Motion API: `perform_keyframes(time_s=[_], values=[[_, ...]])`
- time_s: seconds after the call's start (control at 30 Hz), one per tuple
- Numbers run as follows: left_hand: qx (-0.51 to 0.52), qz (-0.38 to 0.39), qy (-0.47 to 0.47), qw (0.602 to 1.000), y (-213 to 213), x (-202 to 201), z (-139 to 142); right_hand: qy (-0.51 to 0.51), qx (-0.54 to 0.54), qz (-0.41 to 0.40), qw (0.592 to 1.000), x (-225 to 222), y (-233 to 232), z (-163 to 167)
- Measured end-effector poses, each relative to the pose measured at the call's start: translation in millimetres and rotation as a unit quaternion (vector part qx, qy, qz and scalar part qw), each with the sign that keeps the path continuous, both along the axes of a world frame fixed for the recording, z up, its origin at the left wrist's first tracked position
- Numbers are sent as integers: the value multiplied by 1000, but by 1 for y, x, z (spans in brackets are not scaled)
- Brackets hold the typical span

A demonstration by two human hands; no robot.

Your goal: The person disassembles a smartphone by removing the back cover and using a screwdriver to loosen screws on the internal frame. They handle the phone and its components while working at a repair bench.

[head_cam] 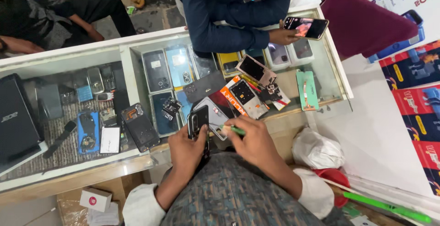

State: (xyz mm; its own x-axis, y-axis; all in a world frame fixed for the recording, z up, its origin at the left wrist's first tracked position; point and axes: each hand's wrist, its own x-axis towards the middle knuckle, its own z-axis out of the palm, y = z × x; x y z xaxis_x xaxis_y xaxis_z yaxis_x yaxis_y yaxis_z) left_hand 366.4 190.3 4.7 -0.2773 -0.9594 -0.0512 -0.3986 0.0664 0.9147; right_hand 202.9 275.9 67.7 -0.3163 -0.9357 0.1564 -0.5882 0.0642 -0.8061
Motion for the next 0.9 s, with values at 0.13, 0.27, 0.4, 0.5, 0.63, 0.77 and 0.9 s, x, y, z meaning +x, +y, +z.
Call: perform_keyframes(time_s=[0.13, 0.27, 0.4, 0.5, 0.63, 0.77, 0.9], values=[[11, 1, -22, 1000, 0, 0, -4, -2, 4, -3, 1000, 2, 7, -11], [32, -21, 8, 999, -5, -7, -8, -67, 79, -28, 994, -19, 18, -24], [75, -38, 83, 993, -7, -13, -9, -360, 27, -15, 933, -51, 52, -23], [177, -40, 188, 965, -4, -21, -7, -574, -27, 20, 818, -72, 75, -7], [268, -35, 275, 923, 16, -41, 1, -684, -126, 140, 705, -77, 101, 37], [332, -45, 307, 891, 41, -62, 10, -600, -135, 389, 686, -91, 99, 78], [355, -37, 320, 878, 63, -79, 17, -557, -166, 510, 635, -96, 100, 102]])
